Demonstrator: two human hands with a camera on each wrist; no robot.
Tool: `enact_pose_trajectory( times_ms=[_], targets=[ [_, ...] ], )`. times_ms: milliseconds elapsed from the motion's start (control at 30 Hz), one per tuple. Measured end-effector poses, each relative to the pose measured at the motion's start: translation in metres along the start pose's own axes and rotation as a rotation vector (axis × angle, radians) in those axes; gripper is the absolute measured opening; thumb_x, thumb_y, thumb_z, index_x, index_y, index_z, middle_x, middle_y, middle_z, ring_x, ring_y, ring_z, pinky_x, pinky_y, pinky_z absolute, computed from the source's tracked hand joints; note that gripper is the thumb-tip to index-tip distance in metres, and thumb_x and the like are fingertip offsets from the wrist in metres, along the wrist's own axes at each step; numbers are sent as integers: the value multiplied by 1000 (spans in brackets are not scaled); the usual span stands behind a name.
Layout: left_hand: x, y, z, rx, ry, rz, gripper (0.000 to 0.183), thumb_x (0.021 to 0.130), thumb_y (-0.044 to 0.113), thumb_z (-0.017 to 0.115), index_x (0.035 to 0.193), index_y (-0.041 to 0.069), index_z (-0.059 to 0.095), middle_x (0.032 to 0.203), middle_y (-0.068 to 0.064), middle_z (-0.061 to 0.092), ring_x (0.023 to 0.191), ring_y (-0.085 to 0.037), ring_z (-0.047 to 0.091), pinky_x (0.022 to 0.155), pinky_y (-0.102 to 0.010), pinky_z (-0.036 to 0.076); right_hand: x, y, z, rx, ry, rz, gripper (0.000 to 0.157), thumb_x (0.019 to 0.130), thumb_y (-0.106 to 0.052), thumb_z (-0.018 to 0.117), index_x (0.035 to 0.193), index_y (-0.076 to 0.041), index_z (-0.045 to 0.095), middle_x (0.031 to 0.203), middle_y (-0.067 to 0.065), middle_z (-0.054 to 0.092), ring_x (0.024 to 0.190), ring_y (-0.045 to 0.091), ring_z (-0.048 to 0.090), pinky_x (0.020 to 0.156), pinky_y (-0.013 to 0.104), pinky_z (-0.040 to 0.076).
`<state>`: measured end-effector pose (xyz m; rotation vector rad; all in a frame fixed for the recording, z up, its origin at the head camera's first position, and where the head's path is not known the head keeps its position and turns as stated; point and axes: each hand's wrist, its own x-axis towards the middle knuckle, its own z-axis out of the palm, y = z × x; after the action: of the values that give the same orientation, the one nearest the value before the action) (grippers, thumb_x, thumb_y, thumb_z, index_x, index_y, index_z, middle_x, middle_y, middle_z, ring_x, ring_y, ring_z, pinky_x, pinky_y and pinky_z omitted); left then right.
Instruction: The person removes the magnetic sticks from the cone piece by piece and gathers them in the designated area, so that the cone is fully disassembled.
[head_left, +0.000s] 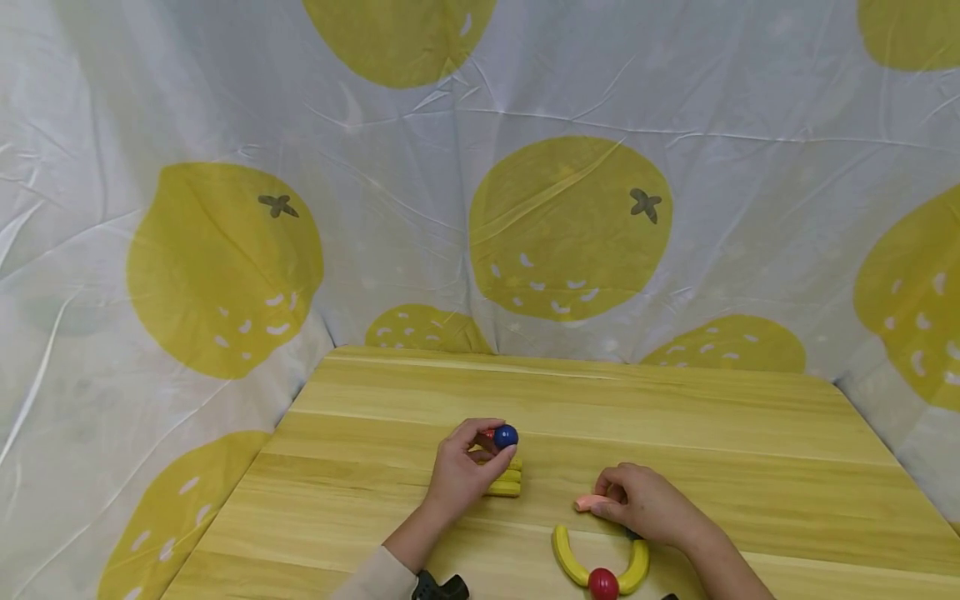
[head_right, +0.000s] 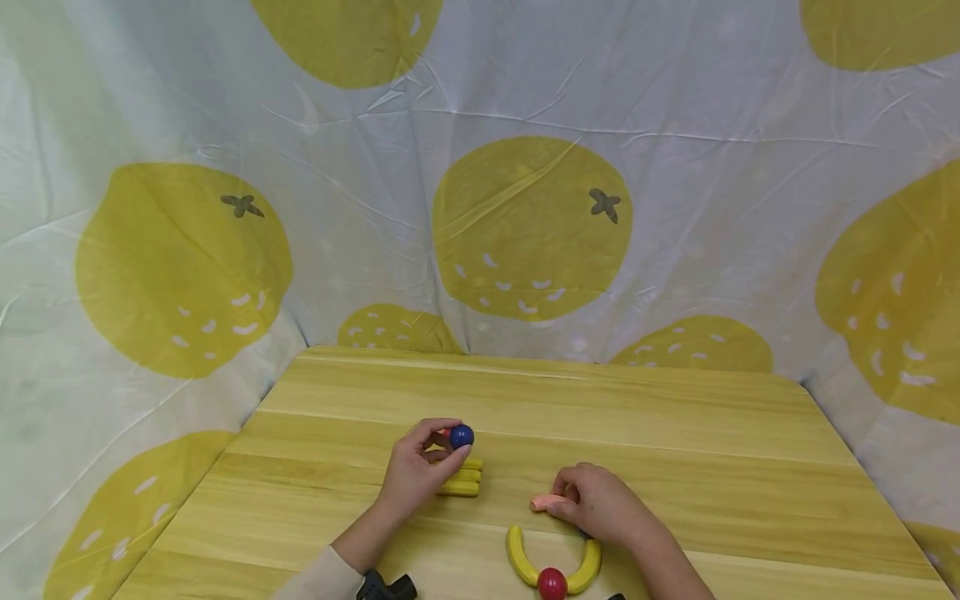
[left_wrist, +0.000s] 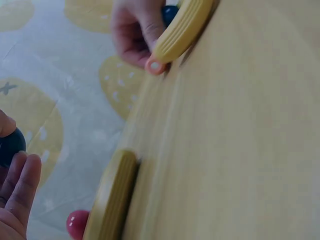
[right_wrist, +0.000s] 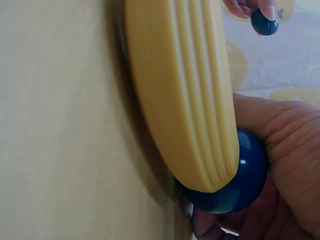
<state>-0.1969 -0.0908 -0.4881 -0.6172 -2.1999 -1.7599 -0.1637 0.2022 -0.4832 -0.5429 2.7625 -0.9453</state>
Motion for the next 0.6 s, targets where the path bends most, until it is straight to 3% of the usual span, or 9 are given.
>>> enact_pose_trajectory(
  times_ms=[100,333,600],
  targets=[
    [6,-2,-11,-1,49,-13,35,84,7,84,116,11,71,108,-11,66,86,-12,68,72,-25,61,0,0,-1,11,-7,1,31,90,-59,68,83,-28,67,71,-11,55,62,2,45,56,23,41],
    [16,-11,-33,19,137,-111,35,83,8,85,115,13,72,108,-10,66,85,-15,71,74,-19,59,0,1,-1,28,-18,6,31,91,-58,68,85,-28,68,72,-10,56,62,3,46,56,23,42],
    [17,-32,-49,204,101,-188,31,83,14,86,111,15,74,108,-7,70,92,-25,63,81,-26,55,0,0,-1,29,-13,11,31,90,-58,68,84,-28,67,72,-10,56,62,3,47,56,23,41]
  ],
)
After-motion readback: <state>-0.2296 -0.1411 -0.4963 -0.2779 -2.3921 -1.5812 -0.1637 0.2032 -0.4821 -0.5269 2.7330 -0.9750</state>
